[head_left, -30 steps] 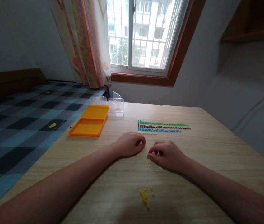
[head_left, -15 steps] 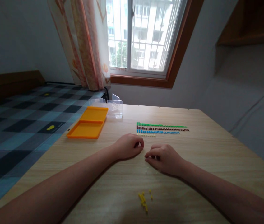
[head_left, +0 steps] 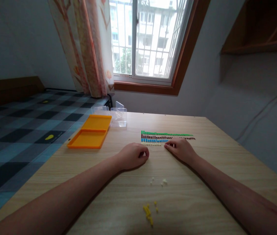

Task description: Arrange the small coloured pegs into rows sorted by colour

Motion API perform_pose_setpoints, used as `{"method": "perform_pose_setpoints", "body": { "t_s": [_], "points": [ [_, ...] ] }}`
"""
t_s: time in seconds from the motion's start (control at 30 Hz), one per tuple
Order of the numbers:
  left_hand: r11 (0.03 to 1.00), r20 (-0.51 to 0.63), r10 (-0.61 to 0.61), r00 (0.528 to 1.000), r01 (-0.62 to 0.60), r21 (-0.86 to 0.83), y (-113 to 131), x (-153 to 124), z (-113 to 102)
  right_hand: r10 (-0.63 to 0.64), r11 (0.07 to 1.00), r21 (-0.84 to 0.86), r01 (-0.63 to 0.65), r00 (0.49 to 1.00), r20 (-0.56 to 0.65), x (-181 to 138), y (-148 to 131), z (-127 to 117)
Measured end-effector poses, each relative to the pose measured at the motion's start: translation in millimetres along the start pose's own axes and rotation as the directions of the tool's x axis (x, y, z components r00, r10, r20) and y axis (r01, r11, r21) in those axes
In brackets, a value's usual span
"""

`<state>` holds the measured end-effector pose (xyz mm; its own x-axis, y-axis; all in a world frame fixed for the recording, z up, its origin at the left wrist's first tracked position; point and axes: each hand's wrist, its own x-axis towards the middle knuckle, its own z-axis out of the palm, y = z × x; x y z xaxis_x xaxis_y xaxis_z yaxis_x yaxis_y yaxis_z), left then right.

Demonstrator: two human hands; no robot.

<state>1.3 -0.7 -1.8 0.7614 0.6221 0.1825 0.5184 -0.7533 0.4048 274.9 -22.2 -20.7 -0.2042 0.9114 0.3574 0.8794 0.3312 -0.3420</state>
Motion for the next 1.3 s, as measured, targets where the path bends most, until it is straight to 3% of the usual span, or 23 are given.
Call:
{"method": "perform_pose_setpoints", "body": {
  "t_s": [0.7, 0.87, 0.97, 1.03, 1.13, 1.2, 1.3],
  "points": [
    [1.0, -0.004, -0.011, 1.0, 0.011, -0.011, 3.4, 0.3, -2.5, 0.082, 0.996, 0.044, -0.081, 0.997, -0.013, 4.3, -10.0, 9.2],
    [1.0, -0.004, -0.013, 1.0, 0.013, -0.013, 3.2, 0.7, -1.9, 0.106, 0.981, 0.164, -0.101, 0.994, -0.02, 2.4, -1.6, 5.5],
    [1.0, -0.002, -0.012, 1.0, 0.012, -0.008, 2.8, 1.4, -1.4, 0.041, 0.954, 0.295, -0.063, 0.996, 0.08, -3.9, -2.0, -3.4],
    [1.0, 0.004, -0.008, 1.0, 0.008, -0.005, 2.9, 1.7, -1.5, -0.029, 0.928, 0.368, -0.063, 0.97, 0.24, -10.8, -10.3, -13.0],
    [1.0, 0.008, -0.007, 1.0, 0.007, -0.009, 3.6, 1.8, -2.2, -0.175, 0.917, 0.399, -0.019, 0.878, 0.445, -21.9, -31.1, -28.4],
    [1.0, 0.007, -0.008, 1.0, 0.008, -0.01, 4.0, 1.8, -2.5, -0.301, 0.899, 0.432, 0.072, 0.818, 0.49, -27.5, -43.7, -35.6],
    [1.0, 0.001, -0.013, 1.0, 0.013, -0.008, 3.7, 1.8, -2.0, -0.386, 0.886, 0.434, 0.162, 0.778, 0.496, -31.6, -53.1, -39.2]
  ]
}}
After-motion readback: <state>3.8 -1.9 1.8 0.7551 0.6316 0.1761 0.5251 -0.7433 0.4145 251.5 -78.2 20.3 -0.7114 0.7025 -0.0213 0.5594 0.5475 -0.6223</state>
